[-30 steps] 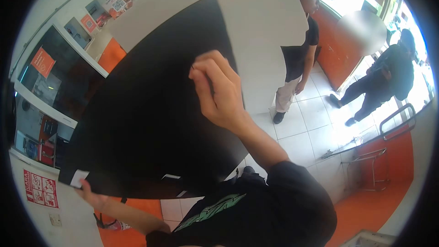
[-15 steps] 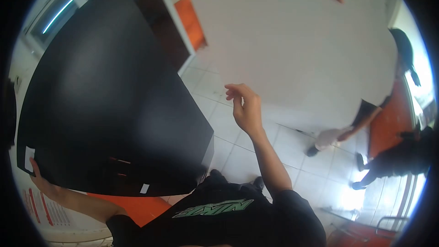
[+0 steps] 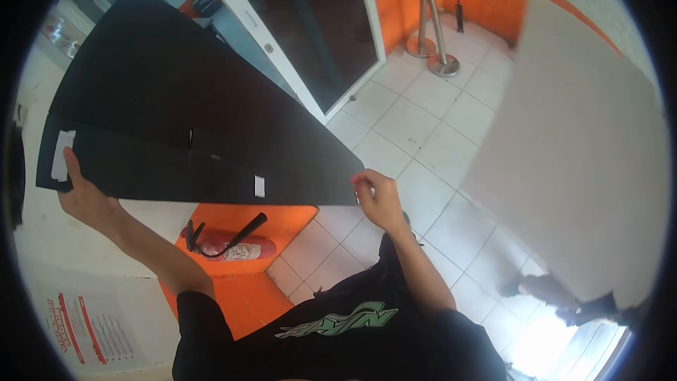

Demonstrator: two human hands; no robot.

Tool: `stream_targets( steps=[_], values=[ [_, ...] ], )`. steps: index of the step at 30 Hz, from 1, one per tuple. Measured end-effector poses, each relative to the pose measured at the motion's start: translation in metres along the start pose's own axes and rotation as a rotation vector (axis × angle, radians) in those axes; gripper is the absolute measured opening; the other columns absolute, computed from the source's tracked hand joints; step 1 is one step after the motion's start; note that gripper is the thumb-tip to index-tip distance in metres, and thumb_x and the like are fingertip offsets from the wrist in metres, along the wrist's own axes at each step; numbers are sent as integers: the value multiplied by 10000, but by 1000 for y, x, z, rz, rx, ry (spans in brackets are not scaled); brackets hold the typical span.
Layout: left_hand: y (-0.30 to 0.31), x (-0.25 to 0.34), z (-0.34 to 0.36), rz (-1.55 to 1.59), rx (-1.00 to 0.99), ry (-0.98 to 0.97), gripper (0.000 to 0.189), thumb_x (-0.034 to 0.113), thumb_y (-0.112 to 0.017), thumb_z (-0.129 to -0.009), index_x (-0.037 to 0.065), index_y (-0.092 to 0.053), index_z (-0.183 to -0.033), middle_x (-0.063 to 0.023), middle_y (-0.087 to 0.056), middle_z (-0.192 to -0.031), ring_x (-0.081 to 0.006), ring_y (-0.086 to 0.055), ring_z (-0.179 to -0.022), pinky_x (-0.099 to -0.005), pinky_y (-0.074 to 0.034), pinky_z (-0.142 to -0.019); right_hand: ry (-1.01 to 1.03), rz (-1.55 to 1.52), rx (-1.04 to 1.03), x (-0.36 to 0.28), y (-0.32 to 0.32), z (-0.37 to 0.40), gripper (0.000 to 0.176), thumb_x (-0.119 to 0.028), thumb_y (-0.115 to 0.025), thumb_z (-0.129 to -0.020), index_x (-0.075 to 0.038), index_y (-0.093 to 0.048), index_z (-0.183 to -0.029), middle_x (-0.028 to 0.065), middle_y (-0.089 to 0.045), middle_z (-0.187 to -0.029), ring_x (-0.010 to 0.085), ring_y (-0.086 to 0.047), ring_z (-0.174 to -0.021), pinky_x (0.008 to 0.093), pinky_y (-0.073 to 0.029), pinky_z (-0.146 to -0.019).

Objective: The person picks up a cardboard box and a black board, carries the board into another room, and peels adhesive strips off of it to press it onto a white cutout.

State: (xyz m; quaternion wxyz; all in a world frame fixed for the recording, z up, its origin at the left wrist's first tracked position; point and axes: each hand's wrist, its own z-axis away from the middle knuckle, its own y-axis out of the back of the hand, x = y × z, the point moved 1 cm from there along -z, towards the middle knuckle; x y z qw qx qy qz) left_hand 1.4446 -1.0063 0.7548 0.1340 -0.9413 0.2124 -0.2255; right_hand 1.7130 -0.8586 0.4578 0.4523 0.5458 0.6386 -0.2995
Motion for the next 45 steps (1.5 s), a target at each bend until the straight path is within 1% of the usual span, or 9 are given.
stream_targets(
  steps=[6, 11, 13, 14, 18, 27, 36, 42, 45],
  values=[
    [42, -68, 51, -282, 139, -127, 268, 139, -703, -794, -46, -635, -976, -129, -669, -900, -165, -654, -655, -251, -582, -578, -153, -72, 9, 150, -72, 20, 191, -54, -372, -875, 2, -548, -829, 2, -376, -548, 103, -362, -493, 270, -309, -464],
    [86, -156, 75, -362, 202, -316, 254, 120, -698, -795, -53, -645, -973, -146, -674, -867, -172, -655, -645, -251, -580, -554, 38, 32, -95, 227, -170, -20, 190, -93, -462, -904, -9, -568, -1038, 75, -461, -547, 157, -463, -511, 300, -375, -512],
    [129, -165, 71, -386, 92, -442, 423, 159, -689, -795, -54, -483, -1097, -215, -483, -1127, -254, -605, -873, -310, -573, -702, 200, 40, -324, 244, -222, -22, 442, -203, -607, -850, -4, -475, -1222, 137, -540, -838, 215, -526, -689, 325, -438, -630],
    [47, -206, -18, -440, -57, -385, 643, 221, -674, -803, -63, -303, -1244, -255, -315, -1276, -323, -550, -1007, -364, -566, -767, 238, 65, -429, 190, -249, -107, 602, -259, -673, -810, -4, -421, -1294, 169, -548, -992, 244, -557, -807, 340, -463, -704],
    [-8, -218, -27, -596, -16, -158, 700, 115, -574, -840, -83, -166, -1373, -335, -377, -1282, -374, -517, -1112, -350, -531, -886, 447, 133, -723, 163, -385, -146, 1076, -375, -797, -647, -36, -150, -1437, 282, -269, -1355, 424, -293, -1266, 471, -315, -1017],
    [-28, -388, -96, -710, -95, -455, 446, 181, -595, -853, -211, -497, -1043, -311, -565, -1033, -301, -622, -890, -303, -554, -727, 324, -28, -483, 183, -594, -214, 914, 124, -548, -617, -53, -189, -1439, 279, -216, -1410, 457, -262, -1283, 469, -277, -1054],
    [-56, -588, -216, -384, -137, -307, 355, 161, -576, -851, -178, -558, -953, -279, -593, -979, -278, -637, -817, -307, -555, -685, 463, -43, -218, 196, -712, -432, 797, 91, -515, -661, -97, -310, -1408, 219, -313, -1408, 421, -333, -1272, 447, -305, -1051],
    [-87, -600, -253, -271, -210, -298, 300, 141, -563, -848, -154, -603, -889, -256, -610, -944, -264, -646, -766, -308, -556, -666, 234, -45, -131, 241, -740, -436, 722, 83, -470, -681, -65, -353, -1378, 229, -428, -1339, 375, -409, -1243, 382, -346, -1035],
    [-225, -797, -332, -93, -252, -189, 321, 184, -576, -837, -130, -616, -889, -250, -618, -939, -275, -660, -762, -289, -569, -643, 82, 6, -126, 278, -847, -644, 713, 120, -425, -707, -70, -337, -1389, 231, -420, -1349, 353, -407, -1257, 363, -341, -1041]
  ],
)
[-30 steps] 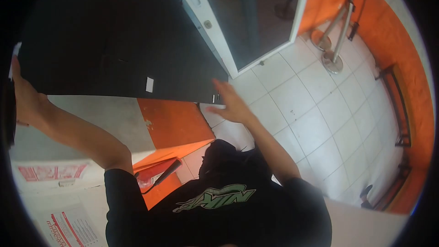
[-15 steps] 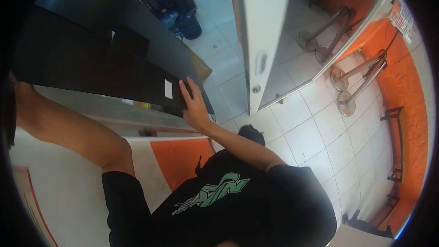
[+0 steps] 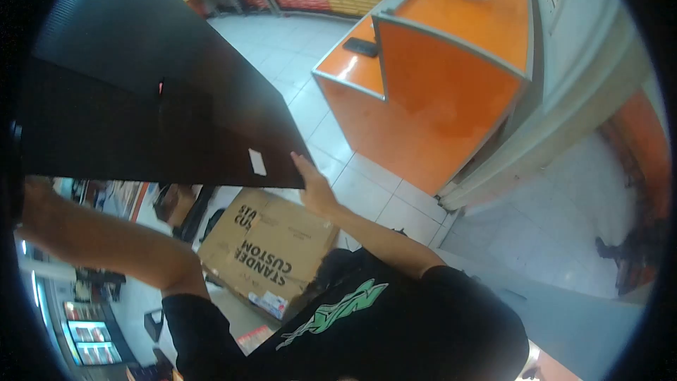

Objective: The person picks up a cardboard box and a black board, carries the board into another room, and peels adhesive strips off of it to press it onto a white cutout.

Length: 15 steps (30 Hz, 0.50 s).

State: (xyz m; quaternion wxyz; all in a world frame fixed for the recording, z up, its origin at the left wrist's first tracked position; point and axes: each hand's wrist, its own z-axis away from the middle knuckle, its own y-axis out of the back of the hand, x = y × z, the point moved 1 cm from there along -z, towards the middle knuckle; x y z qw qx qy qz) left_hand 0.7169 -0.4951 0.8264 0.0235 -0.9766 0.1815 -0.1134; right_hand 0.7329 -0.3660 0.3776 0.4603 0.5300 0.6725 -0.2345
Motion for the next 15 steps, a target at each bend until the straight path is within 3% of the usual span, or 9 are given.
stream_targets(
  steps=[3, 4, 6, 9, 10, 11, 13, 15],
  values=[
    [-46, -128, -13, 230, -112, 126, 388, 205, -611, -823, -116, -564, -1036, -253, -576, -1051, -290, -635, -872, -285, -556, -667, -57, 47, 49, 31, -65, -73, 705, 130, -442, -730, -49, -301, -1397, 246, -396, -1358, 364, -394, -1261, 363, -337, -1043],
    [-49, -171, 4, 172, -114, 179, 398, 148, -621, -816, -98, -517, -1110, -241, -543, -1119, -282, -602, -943, -295, -540, -722, -72, 43, 64, 44, -91, -98, 701, 129, -453, -737, -39, -291, -1398, 252, -395, -1354, 373, -396, -1255, 366, -340, -1040],
    [-59, -250, 66, 40, -151, 295, 515, 34, -639, -802, -63, -422, -1259, -218, -477, -1255, -266, -538, -1085, -316, -509, -831, -56, 144, 46, 68, -128, -136, 716, 100, -494, -738, -32, -267, -1404, 260, -414, -1328, 403, -425, -1207, 393, -369, -1006],
    [-98, -383, 163, 275, -324, 507, 648, -33, -555, -859, -20, -215, -1411, -209, -410, -1352, -292, -432, -1223, -337, -385, -997, -32, 242, 100, 110, -185, -209, 746, 65, -514, -726, -34, -242, -1414, 266, -403, -1334, 419, -445, -1168, 418, -385, -980],
    [-117, -430, 189, 423, -330, 571, 651, -57, -542, -854, -46, -197, -1406, -220, -407, -1352, -281, -446, -1210, -342, -382, -997, -69, 270, 103, 131, -201, -241, 738, 56, -510, -729, -34, -245, -1413, 264, -400, -1337, 419, -444, -1169, 419, -383, -983],
    [-178, -513, 222, 568, -356, 656, 654, -80, -530, -849, -72, -179, -1400, -231, -403, -1352, -270, -460, -1196, -347, -379, -998, -131, 296, 110, 191, -224, -312, 731, 47, -507, -732, -33, -249, -1411, 262, -397, -1341, 419, -443, -1170, 420, -381, -986],
    [-225, -577, 251, 455, -261, 547, 562, -50, -508, -886, -81, -247, -1383, -211, -438, -1331, -233, -496, -1156, -315, -424, -938, -177, 386, 145, 231, -260, -363, 711, 11, -500, -745, -26, -246, -1408, 273, -426, -1303, 408, -459, -1158, 419, -405, -965],
    [-265, -653, 258, 429, -306, 616, 502, -44, -501, -895, -94, -306, -1354, -221, -462, -1307, -227, -519, -1127, -313, -432, -925, -152, 394, 192, 288, -295, -412, 666, 10, -483, -761, -24, -280, -1394, 252, -437, -1303, 400, -468, -1147, 422, -405, -961]
  ],
)
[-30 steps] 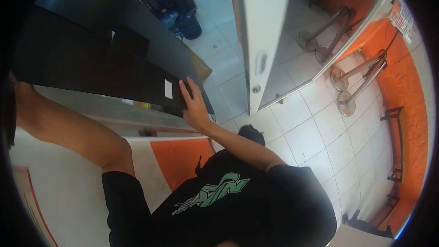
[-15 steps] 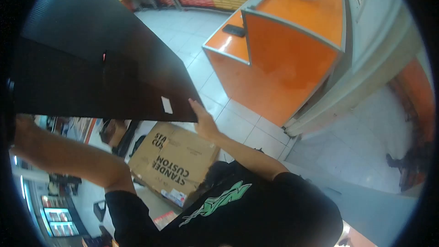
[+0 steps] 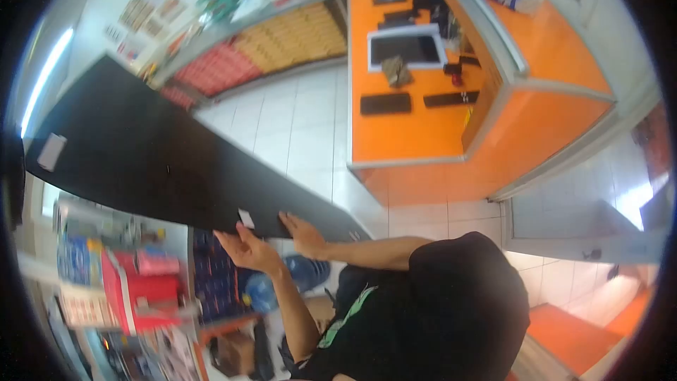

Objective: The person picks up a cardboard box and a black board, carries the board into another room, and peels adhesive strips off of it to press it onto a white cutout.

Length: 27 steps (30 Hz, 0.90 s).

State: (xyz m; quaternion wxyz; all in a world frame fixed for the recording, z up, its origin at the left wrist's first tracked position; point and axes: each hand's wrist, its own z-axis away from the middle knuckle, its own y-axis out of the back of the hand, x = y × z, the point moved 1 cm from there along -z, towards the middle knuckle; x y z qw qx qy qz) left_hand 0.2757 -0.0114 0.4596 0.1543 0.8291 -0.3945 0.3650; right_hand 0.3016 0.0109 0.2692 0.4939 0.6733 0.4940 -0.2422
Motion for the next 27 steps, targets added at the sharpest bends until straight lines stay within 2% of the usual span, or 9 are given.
stream_targets(
  steps=[3, 7, 13, 16, 19, 20, 22, 26, 27],
  values=[
    [-26, -74, -73, -54, 18, 108, 404, -24, -494, -910, -121, -399, -1291, -232, -491, -1276, -219, -543, -1090, -306, -433, -926, -124, -92, -69, 2, -17, -80, 603, 24, -457, -777, -16, -341, -1367, 222, -452, -1303, 383, -474, -1146, 418, -405, -964],
    [-83, -113, -150, 113, -107, 160, 443, -34, -480, -913, -131, -337, -1322, -232, -485, -1286, -232, -551, -1077, -298, -435, -924, -166, -164, 51, 4, -7, -173, 602, 39, -458, -769, -24, -351, -1359, 201, -484, -1269, 358, -478, -1146, 403, -393, -973],
    [-180, -184, -233, 35, -94, -29, 388, 20, -516, -916, -120, -408, -1261, -205, -526, -1214, -240, -551, -1051, -312, -448, -899, -114, -397, 6, 54, -28, -319, 601, 18, -475, -794, -61, -338, -1374, 199, -512, -1232, 355, -485, -1137, 409, -396, -964],
    [-241, -235, -296, -86, -159, 81, 367, 114, -568, -911, -103, -470, -1190, -184, -561, -1115, -233, -564, -957, -322, -471, -822, -13, -592, 71, 93, -53, -408, 592, -82, -527, -824, -56, -323, -1380, 199, -481, -1269, 357, -468, -1159, 423, -387, -969],
    [-293, -295, -356, -227, -199, 201, 310, 138, -550, -923, -119, -535, -1094, -202, -603, -1025, -239, -584, -885, -342, -476, -779, 260, -240, -57, 137, -34, -499, 644, -249, -584, -838, -52, -310, -1386, 198, -432, -1315, 368, -434, -1190, 440, -364, -988],
    [-307, -312, -368, -304, -183, 245, 296, 140, -539, -928, -127, -560, -1055, -211, -618, -992, -242, -593, -860, -351, -477, -763, 227, -186, -288, 160, -25, -528, 756, -403, -617, -814, -53, -290, -1398, 196, -385, -1356, 370, -388, -1229, 445, -346, -1005],
    [-322, -365, -382, -327, -200, 125, 288, 145, -527, -938, -128, -576, -1012, -209, -629, -951, -233, -590, -823, -342, -479, -730, 166, -71, -336, 198, 35, -581, 751, -426, -623, -809, -52, -322, -1387, 202, -402, -1344, 362, -385, -1236, 445, -332, -1016],
    [-369, -433, -379, -216, -264, 86, 286, 137, -502, -953, -131, -574, -1021, -204, -632, -950, -202, -568, -794, -309, -475, -705, -302, 242, 713, 396, 208, -634, 522, -218, -568, -822, 10, -444, -1275, 234, -469, -1256, 378, -413, -1196, 462, -311, -1021],
    [-376, -458, -379, -197, -294, 141, 287, 134, -505, -952, -133, -569, -1034, -201, -629, -968, -195, -564, -796, -298, -473, -710, -631, 140, 793, 437, 285, -635, 507, -179, -567, -819, 17, -436, -1268, 251, -490, -1186, 383, -454, -1117, 472, -354, -958]
  ],
)
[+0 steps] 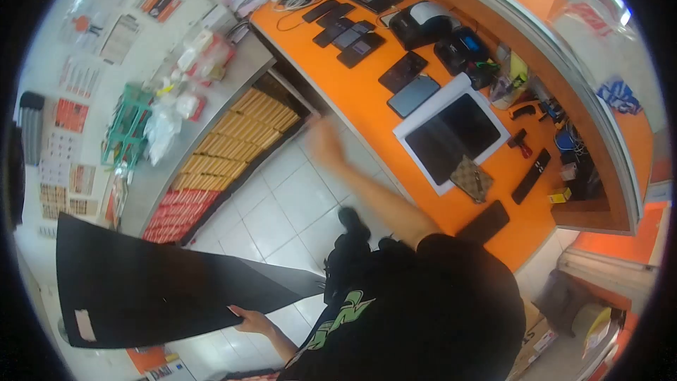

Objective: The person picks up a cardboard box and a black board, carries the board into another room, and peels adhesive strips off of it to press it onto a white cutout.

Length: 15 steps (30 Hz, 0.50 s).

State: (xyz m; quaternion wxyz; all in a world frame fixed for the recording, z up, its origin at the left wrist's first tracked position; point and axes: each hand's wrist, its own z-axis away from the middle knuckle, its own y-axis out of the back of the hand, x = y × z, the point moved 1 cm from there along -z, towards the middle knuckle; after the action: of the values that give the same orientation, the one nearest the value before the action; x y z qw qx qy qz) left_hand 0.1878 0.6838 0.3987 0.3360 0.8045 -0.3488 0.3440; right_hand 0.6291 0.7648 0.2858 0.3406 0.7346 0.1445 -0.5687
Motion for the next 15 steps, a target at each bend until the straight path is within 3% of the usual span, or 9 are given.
stream_targets(
  steps=[1, 3, 7, 8, 10, 12, 14, 15],
  values=[
    [-16, -12, -9, -1, -1, 13, 288, 132, -510, -950, -137, -565, -1038, -198, -627, -975, -188, -561, -798, -294, -472, -712, 198, 256, 457, 27, 32, -37, 517, -179, -577, -821, 23, -424, -1272, 254, -501, -1093, 385, -470, -1036, 467, -387, -888],
    [-55, -30, -22, 0, 3, 51, 291, 126, -519, -945, -144, -557, -1046, -192, -622, -990, -175, -554, -803, -285, -470, -715, 2, 386, 558, 83, 77, -111, 552, -251, -594, -841, -38, -401, -1312, 228, -493, -1024, 385, -470, -988, 454, -396, -872],
    [-130, -10, -65, -39, -56, 35, 328, 153, -549, -935, -157, -546, -1043, -181, -615, -973, -155, -542, -804, -280, -467, -709, 60, 777, 500, 114, 97, -178, 550, -354, -573, -860, -128, -416, -1336, 207, -488, -1042, 360, -472, -997, 456, -403, -861],
    [-144, -6, -74, 14, -87, 197, 360, 180, -574, -924, -158, -544, -1045, -193, -613, -958, -157, -544, -804, -285, -465, -715, 8, 803, 506, 113, 94, -187, 546, -379, -558, -865, -135, -423, -1334, 204, -491, -1036, 358, -473, -995, 454, -405, -858],
    [-178, 24, -91, -52, -96, 306, 364, 175, -581, -918, -161, -539, -1050, -210, -609, -931, -175, -548, -788, -300, -468, -724, -100, 855, 517, 114, 90, -200, 544, -430, -528, -875, -150, -436, -1332, 197, -496, -1023, 354, -475, -991, 448, -408, -853],
    [-198, 28, -104, -246, -110, 223, 371, 192, -576, -918, -136, -538, -1089, -229, -614, -982, -210, -580, -838, -319, -473, -752, -199, 887, 431, 109, 91, -204, 559, -482, -499, -877, -166, -441, -1334, 192, -497, -1013, 347, -476, -993, 445, -407, -850],
    [-210, -12, -118, -300, -214, 84, 387, 210, -574, -919, -118, -533, -1120, -237, -612, -1035, -236, -597, -890, -328, -474, -777, -255, 896, 395, 107, 91, -209, 570, -485, -499, -876, -164, -432, -1342, 194, -497, -1020, 347, -476, -1000, 446, -403, -857],
    [-206, -53, -123, -166, -313, 37, 438, 233, -571, -920, -112, -495, -1179, -261, -567, -1148, -281, -592, -984, -329, -462, -852, -280, 869, 413, 110, 88, -211, 578, -489, -498, -875, -160, -429, -1345, 195, -498, -1042, 345, -475, -1011, 440, -395, -872]
  ],
)
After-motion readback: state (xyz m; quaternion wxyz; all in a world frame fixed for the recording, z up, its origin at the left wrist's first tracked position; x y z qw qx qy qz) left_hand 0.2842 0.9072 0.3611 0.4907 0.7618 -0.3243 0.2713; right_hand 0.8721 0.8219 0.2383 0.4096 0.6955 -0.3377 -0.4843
